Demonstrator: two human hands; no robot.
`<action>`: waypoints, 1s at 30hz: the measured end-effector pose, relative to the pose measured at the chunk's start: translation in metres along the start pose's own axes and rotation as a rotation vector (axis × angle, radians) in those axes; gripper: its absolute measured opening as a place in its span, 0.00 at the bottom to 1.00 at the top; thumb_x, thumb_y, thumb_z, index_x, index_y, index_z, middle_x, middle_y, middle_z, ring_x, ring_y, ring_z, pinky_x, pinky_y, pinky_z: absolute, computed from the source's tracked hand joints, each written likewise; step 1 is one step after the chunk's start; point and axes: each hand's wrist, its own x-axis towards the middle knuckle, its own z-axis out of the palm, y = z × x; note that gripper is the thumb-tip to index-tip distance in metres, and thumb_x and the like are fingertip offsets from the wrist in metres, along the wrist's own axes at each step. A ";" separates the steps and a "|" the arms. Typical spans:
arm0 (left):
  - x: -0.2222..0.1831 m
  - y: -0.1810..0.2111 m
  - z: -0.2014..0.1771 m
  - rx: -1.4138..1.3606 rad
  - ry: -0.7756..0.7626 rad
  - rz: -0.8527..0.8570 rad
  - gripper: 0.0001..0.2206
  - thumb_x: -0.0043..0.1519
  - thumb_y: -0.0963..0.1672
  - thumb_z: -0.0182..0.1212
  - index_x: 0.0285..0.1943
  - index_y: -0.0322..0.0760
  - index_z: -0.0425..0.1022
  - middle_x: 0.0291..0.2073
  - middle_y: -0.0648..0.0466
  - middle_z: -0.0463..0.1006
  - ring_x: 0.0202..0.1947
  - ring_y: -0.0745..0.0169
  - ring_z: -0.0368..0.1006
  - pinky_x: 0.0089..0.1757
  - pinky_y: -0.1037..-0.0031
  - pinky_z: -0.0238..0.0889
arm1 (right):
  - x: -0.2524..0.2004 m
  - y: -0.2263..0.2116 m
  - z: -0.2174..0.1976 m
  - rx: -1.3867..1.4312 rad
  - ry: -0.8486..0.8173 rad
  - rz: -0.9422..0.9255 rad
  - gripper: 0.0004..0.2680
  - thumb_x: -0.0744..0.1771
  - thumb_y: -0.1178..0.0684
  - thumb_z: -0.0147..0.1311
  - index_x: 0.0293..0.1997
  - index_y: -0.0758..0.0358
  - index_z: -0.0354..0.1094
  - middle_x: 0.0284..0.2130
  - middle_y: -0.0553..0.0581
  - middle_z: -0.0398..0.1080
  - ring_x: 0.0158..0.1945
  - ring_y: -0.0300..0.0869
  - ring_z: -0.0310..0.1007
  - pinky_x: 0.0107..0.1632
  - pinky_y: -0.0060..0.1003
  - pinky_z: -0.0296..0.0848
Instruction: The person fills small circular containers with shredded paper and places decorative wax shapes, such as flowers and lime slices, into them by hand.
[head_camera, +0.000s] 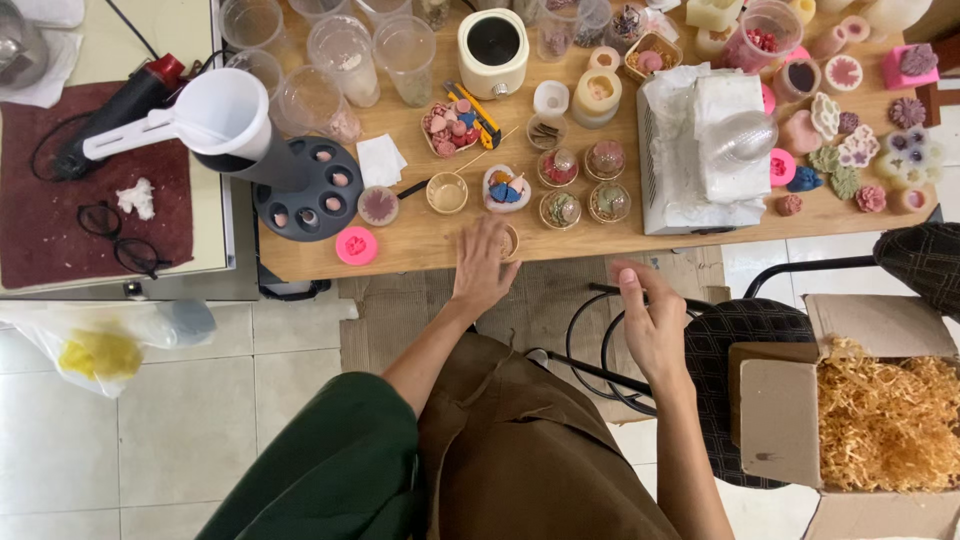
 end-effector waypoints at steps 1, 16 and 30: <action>0.002 -0.001 -0.018 -0.323 -0.047 -0.159 0.46 0.61 0.55 0.67 0.80 0.34 0.41 0.77 0.44 0.47 0.76 0.41 0.43 0.67 0.45 0.44 | 0.003 0.000 0.003 -0.047 -0.003 0.036 0.12 0.72 0.49 0.49 0.55 0.66 0.74 0.46 0.62 0.79 0.51 0.49 0.80 0.55 0.39 0.74; 0.048 0.014 -0.173 -0.792 -0.032 0.019 0.43 0.50 0.45 0.75 0.75 0.37 0.52 0.66 0.43 0.65 0.64 0.44 0.64 0.61 0.55 0.62 | 0.037 -0.013 0.063 0.188 -0.175 0.148 0.26 0.66 0.50 0.60 0.69 0.70 0.51 0.54 0.69 0.68 0.52 0.50 0.75 0.46 0.43 0.79; 0.103 -0.016 -0.258 -1.770 -0.477 -0.352 0.24 0.68 0.46 0.56 0.73 0.38 0.59 0.57 0.46 0.74 0.53 0.54 0.76 0.45 0.64 0.78 | 0.048 -0.099 0.068 0.218 -0.071 0.003 0.16 0.67 0.61 0.44 0.65 0.68 0.61 0.41 0.57 0.75 0.31 0.37 0.74 0.29 0.30 0.75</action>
